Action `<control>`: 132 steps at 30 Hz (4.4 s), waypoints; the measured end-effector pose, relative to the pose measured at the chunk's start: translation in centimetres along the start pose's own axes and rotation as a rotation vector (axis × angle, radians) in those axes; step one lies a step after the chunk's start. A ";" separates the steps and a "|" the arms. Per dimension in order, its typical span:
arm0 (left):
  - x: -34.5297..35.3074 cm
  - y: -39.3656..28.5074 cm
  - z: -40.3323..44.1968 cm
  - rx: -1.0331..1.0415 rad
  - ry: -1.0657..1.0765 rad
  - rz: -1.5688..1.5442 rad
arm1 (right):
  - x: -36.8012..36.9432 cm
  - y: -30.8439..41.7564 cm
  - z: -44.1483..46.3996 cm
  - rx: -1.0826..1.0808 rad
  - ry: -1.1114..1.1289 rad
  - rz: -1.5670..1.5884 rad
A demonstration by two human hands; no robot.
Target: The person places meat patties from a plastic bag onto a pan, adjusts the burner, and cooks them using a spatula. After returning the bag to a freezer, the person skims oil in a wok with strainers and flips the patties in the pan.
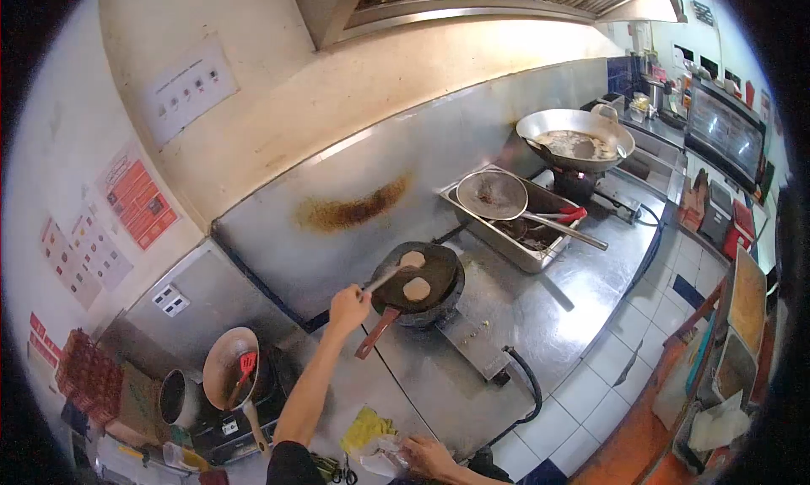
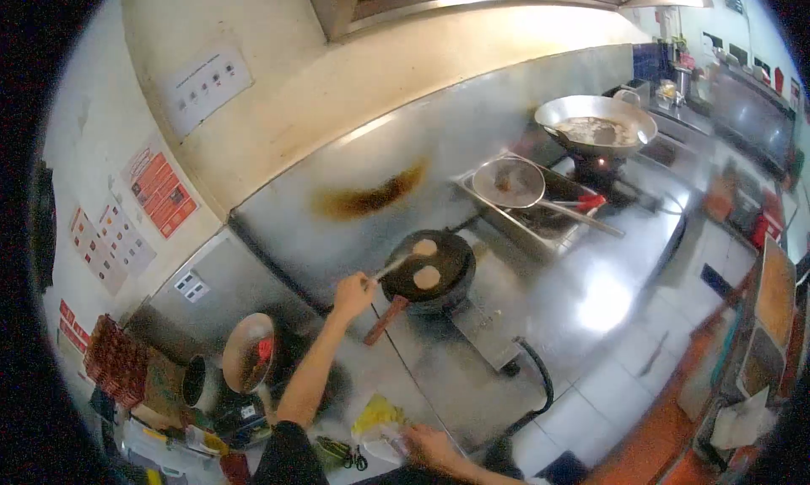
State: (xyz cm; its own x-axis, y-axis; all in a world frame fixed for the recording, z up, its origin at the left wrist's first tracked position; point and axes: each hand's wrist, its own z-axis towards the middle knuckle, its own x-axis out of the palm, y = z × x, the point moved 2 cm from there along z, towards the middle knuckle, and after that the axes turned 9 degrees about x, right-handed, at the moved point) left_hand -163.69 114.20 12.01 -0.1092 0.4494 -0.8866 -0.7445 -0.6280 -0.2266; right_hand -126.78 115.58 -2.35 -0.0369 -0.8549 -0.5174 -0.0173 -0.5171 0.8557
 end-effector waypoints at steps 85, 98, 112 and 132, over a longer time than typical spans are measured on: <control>-4.9 1.0 -27.7 -0.278 -0.535 -0.404 | 0.2 4.3 2.0 -0.067 -0.062 -0.207; -5.7 -4.9 -42.2 -0.581 -0.425 -0.720 | 3.1 7.3 1.0 -0.020 -0.291 -0.450; 0.0 8.9 -38.4 -0.514 -0.243 0.058 | 5.2 7.7 -3.9 0.120 -0.383 -0.300; -4.8 0.3 -32.2 -0.531 -0.402 -0.245 | 2.5 4.0 -3.5 0.028 -0.232 -0.153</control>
State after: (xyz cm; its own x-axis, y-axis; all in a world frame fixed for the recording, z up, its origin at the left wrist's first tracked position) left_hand -142.16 91.41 3.18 -0.2902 0.7528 -0.5909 -0.3682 -0.6577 -0.6571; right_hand -123.45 111.24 -0.19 -0.2599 -0.7329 -0.6287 -0.0676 -0.6357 0.7690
